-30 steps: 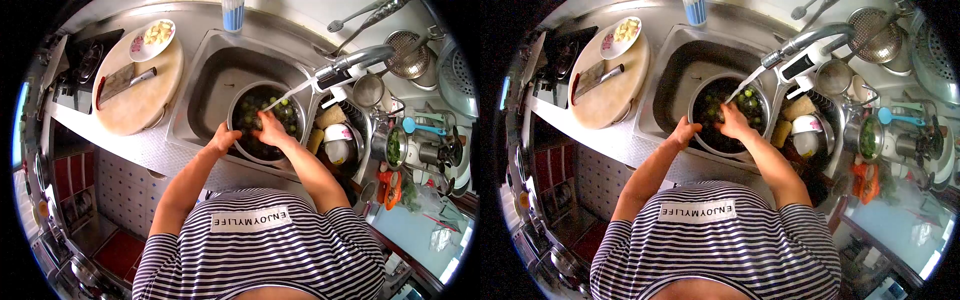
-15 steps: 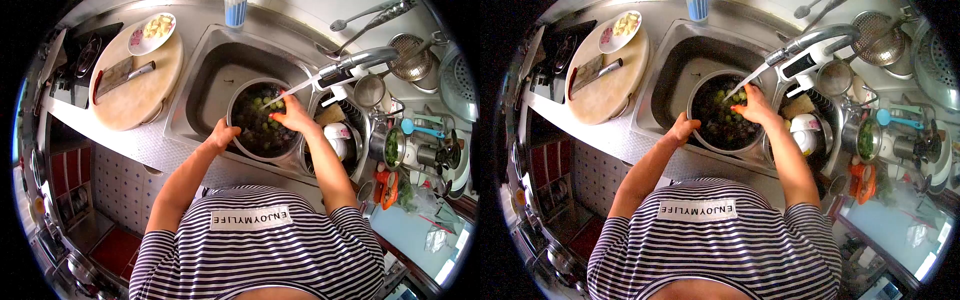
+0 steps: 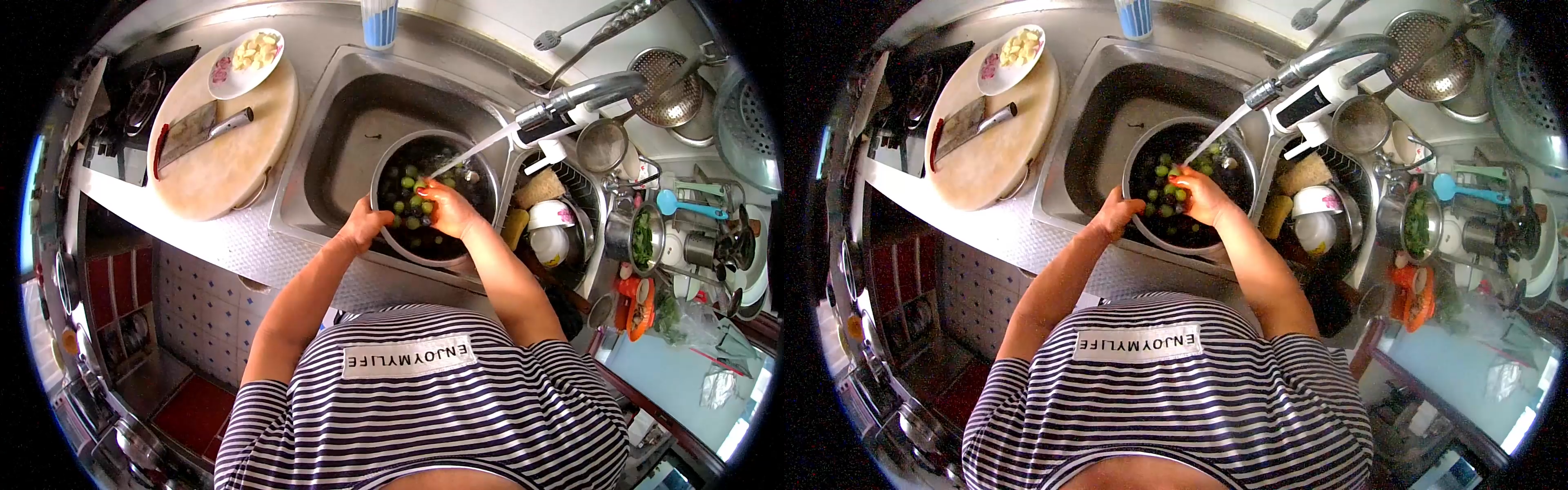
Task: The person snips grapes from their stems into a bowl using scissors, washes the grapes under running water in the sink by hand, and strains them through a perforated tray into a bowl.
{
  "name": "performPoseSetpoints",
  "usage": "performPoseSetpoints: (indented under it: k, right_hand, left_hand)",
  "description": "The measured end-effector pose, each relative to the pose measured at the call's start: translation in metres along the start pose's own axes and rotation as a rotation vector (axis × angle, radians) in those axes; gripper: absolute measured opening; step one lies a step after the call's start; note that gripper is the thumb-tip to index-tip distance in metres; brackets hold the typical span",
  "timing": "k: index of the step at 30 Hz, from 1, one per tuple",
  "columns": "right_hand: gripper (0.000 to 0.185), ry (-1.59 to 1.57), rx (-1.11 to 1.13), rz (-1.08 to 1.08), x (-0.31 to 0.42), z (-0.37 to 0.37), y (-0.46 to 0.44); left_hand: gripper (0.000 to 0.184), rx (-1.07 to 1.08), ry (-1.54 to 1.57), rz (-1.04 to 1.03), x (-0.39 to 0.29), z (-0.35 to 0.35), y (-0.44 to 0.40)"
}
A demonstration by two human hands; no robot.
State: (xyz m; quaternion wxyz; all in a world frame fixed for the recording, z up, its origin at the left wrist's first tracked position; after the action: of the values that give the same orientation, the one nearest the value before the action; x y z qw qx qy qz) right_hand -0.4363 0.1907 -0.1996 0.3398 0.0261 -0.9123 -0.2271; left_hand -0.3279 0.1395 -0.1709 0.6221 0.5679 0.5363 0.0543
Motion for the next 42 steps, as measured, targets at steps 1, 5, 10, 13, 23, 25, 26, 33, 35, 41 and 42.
performPoseSetpoints:
  k: [1,5,10,13,23,25,26,33,35,41,42]
  right_hand:
    - [0.041,-0.046,0.076,-0.002,0.011,-0.013,0.004]
    - [0.046,0.198,0.082,0.179,0.060,-0.018,0.006]
    - [0.067,1.770,0.245,0.730,0.115,-0.036,0.002]
    - [0.089,1.920,0.149,0.186,0.075,0.015,-0.008]
    - [0.052,0.421,-0.085,-0.040,0.004,-0.001,0.013]
    - [0.049,0.351,-0.036,0.011,0.007,0.004,0.003]
    - [0.047,0.278,0.008,0.061,0.012,0.006,-0.001]
    - [0.065,1.752,0.235,0.544,0.121,-0.035,-0.005]
    - [0.081,1.885,0.221,0.292,0.101,-0.012,-0.012]
    - [0.082,1.490,0.104,0.214,0.039,0.015,0.006]
    - [0.073,1.436,0.029,0.292,0.035,0.017,0.008]
  left_hand:
    - [0.043,0.011,0.002,-0.009,0.000,-0.001,-0.001]
    - [0.025,0.024,0.044,-0.053,-0.002,-0.003,-0.001]
    - [0.032,-0.054,-0.007,-0.004,0.001,0.003,0.001]
    - [0.032,-0.061,0.001,-0.011,0.000,0.003,0.001]
    - [0.023,-0.003,0.054,-0.054,0.008,0.005,-0.012]
    - [0.022,0.025,0.092,-0.084,0.001,0.000,-0.003]
    - [0.022,0.024,0.093,-0.084,-0.001,0.001,-0.001]
    - [0.030,-0.028,-0.005,-0.012,0.011,0.006,-0.013]
    - [0.023,-0.069,0.015,-0.047,0.008,0.009,-0.011]
    - [0.026,-0.080,0.084,-0.046,0.005,0.007,-0.003]
    - [0.028,-0.029,0.083,-0.039,0.011,0.006,-0.010]
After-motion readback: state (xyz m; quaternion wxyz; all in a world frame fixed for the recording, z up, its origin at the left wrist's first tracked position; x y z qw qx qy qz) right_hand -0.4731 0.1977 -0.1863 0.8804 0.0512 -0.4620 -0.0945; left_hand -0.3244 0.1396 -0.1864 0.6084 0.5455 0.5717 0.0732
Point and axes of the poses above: each hand's wrist, its own y-axis away from the middle knuckle, its own z-axis out of the back of the hand, x = y × z, the point moved 10 cm from there along -y, towards the middle knuckle, and after that the axes turned 14 degrees about z, right-handed, at the moved point
